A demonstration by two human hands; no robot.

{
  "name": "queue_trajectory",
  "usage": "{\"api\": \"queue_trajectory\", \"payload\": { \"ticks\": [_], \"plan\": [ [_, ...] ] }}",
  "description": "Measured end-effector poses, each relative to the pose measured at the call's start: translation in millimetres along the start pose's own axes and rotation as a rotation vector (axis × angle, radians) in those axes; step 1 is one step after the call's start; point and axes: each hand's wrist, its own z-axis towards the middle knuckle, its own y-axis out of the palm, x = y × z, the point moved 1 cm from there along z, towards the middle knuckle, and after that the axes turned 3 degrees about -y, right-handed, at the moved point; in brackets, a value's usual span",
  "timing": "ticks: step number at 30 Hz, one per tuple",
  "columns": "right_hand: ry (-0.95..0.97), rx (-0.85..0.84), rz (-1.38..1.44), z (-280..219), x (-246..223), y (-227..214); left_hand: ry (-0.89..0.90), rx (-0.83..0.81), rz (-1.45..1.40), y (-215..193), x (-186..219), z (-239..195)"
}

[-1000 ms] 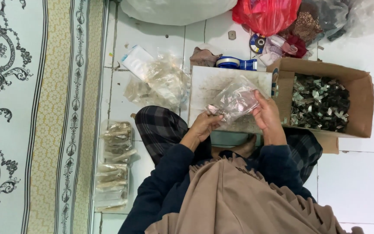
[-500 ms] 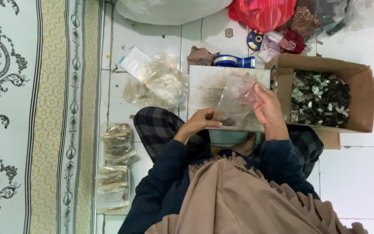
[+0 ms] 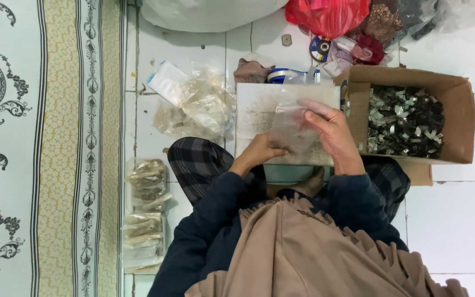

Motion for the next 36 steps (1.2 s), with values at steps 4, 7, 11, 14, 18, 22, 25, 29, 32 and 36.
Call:
{"api": "queue_trajectory", "payload": {
  "ticks": [4, 7, 11, 14, 18, 22, 25, 29, 32, 36],
  "plan": [
    [-0.030, 0.016, 0.006, 18, 1, 1, 0.083, 0.013, 0.012, -14, 32, 13],
    [-0.103, 0.014, -0.031, 35, 8, -7, 0.159, 0.160, 0.204, -28, 20, 46],
    [-0.202, 0.038, -0.068, 34, -4, -2, 0.347, 0.379, 0.440, -47, 23, 76],
    [-0.172, -0.041, -0.196, 23, 25, -24, 0.377, 0.360, 0.679, -55, 5, 80],
    [-0.030, -0.311, -0.467, -13, 42, -27, 0.218, 0.197, 1.064, -60, -64, 79],
    [-0.052, -0.336, -0.505, -43, 100, -51, 0.179, 0.167, 1.048, -56, -44, 46],
    [-0.052, -0.341, -0.555, -56, 122, -61, 0.215, 0.146, 1.081, -44, -45, 45],
    [-0.135, -0.422, -0.591, -55, 126, -64, 0.475, 0.210, 1.149, -10, -82, 67],
    [-0.229, -0.470, -0.649, -60, 118, -61, 0.554, 0.206, 1.178, 13, -101, 64],
    [-0.265, -0.496, -0.743, -66, 119, -65, 0.526, 0.203, 1.266, 22, -89, 56]
  ]
}}
